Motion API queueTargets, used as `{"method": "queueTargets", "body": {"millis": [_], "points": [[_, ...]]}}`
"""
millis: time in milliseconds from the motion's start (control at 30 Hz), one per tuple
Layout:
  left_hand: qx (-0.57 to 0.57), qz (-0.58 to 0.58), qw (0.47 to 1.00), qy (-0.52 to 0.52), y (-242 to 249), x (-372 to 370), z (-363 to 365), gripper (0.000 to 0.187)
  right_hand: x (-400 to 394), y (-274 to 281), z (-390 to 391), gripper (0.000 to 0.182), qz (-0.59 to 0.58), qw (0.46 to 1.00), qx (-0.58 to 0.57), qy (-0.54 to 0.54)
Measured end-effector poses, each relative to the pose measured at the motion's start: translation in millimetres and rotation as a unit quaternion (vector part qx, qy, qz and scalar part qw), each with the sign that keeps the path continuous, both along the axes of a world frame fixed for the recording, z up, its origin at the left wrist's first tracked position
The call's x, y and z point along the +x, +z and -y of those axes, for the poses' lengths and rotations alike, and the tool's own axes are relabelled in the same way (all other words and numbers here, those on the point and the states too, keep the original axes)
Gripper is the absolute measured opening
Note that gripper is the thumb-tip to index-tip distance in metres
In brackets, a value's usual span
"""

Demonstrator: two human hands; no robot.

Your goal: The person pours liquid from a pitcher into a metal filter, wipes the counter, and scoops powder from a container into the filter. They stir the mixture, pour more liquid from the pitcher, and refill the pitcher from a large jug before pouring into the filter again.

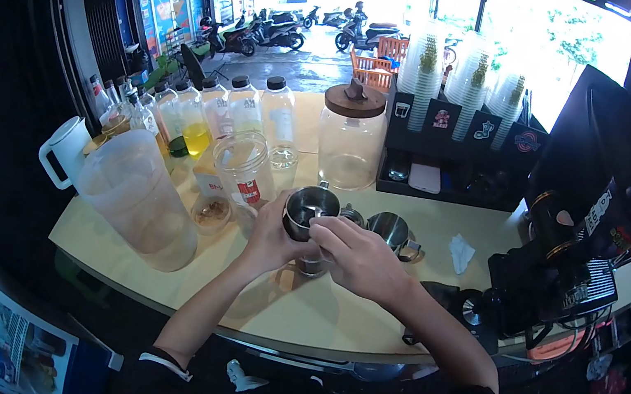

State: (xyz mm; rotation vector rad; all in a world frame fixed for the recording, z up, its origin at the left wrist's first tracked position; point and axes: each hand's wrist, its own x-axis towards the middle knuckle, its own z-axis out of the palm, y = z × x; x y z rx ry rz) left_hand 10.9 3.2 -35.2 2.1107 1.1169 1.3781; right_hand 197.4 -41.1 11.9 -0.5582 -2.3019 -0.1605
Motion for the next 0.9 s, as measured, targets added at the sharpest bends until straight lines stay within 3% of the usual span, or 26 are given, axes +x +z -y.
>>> {"method": "queueTargets", "body": {"millis": [233,333,700,900], "points": [[-0.093,0.014,0.994,-0.046,13.4,-3.4,-0.6,0.079,7.2,-5.5,-2.5,0.025,-0.077,0.994,-0.071,-0.032],[-0.138,0.02,0.987,-0.076,14.9,-7.4,-3.1,0.081,8.1,-5.3,-1.5,0.024,-0.103,0.991,-0.087,0.027],[-0.138,0.019,0.982,-0.126,8.3,-14.3,-15.2,0.087,8.3,-7.9,-4.2,0.021,-0.128,0.985,-0.116,-0.018],[-0.151,0.027,0.975,-0.16,7.6,-18.2,-21.0,0.088,4.9,-9.6,-1.8,0.023,-0.131,0.984,-0.121,0.012]]}}
